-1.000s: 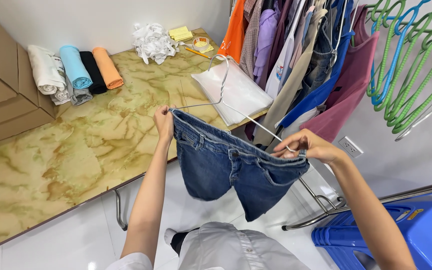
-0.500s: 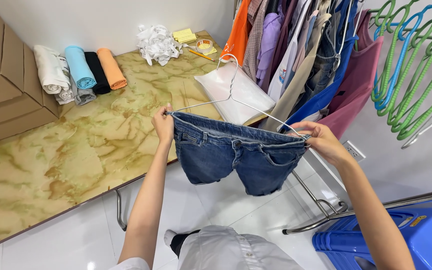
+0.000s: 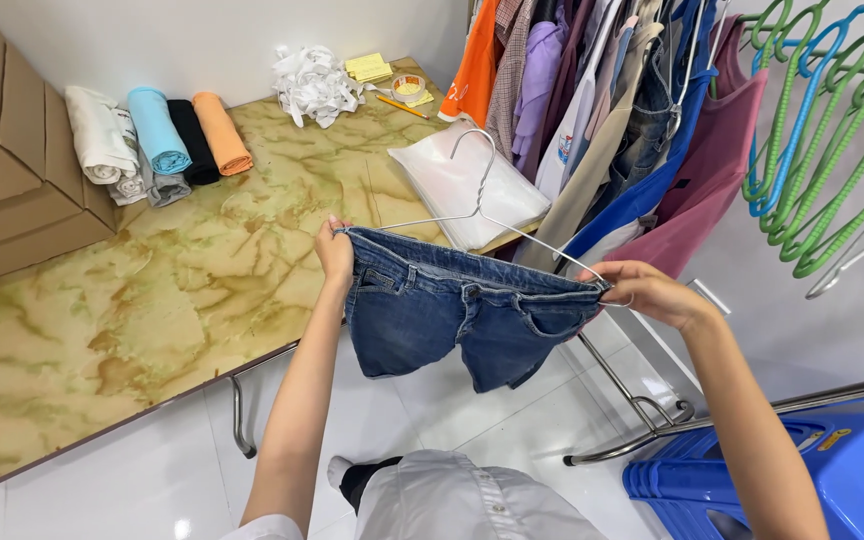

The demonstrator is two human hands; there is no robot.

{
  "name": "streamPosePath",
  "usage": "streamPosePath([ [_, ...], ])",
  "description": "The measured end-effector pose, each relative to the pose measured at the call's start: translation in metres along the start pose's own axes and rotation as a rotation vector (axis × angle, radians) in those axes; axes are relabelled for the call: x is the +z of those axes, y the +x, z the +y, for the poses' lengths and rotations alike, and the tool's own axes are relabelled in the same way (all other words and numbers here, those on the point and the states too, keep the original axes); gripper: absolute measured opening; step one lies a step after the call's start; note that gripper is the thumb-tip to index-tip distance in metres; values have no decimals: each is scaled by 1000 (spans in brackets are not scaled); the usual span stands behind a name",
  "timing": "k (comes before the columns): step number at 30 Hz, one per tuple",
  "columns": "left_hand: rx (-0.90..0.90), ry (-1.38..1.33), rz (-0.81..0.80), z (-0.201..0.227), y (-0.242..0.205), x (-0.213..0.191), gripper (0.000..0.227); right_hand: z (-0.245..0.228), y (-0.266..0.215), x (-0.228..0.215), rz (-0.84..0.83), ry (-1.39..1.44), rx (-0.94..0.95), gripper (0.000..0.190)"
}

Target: Hanging folded or rolled clothing items onto hangers and placing them on a garment rack.

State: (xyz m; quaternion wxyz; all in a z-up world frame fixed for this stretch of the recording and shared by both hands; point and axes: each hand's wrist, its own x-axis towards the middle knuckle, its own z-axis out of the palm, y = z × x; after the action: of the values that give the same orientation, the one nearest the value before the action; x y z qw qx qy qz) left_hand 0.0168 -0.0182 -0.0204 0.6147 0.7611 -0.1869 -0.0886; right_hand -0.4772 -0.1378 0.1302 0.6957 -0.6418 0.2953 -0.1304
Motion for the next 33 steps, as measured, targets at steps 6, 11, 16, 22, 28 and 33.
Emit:
streamPosePath([
  [6,-355,-564,-385,49,-39,-22,36,33,34,-15,337,-231,93,31],
  [11,-387,-601,-272,1,-8,0,27,-9,18,44,478,-441,-21,38],
  [16,-311,-364,5,-45,29,15,33,-3,28,44,517,-619,-137,41],
  [22,-309,-241,-64,-17,17,-2,33,-13,26,25,585,-657,-230,36],
  [28,-346,-321,-577,34,0,-33,16,-15,23,-7,569,-578,-211,40],
  [33,-235,-291,-973,59,4,-44,7,-26,18,-22,464,-586,-203,45],
])
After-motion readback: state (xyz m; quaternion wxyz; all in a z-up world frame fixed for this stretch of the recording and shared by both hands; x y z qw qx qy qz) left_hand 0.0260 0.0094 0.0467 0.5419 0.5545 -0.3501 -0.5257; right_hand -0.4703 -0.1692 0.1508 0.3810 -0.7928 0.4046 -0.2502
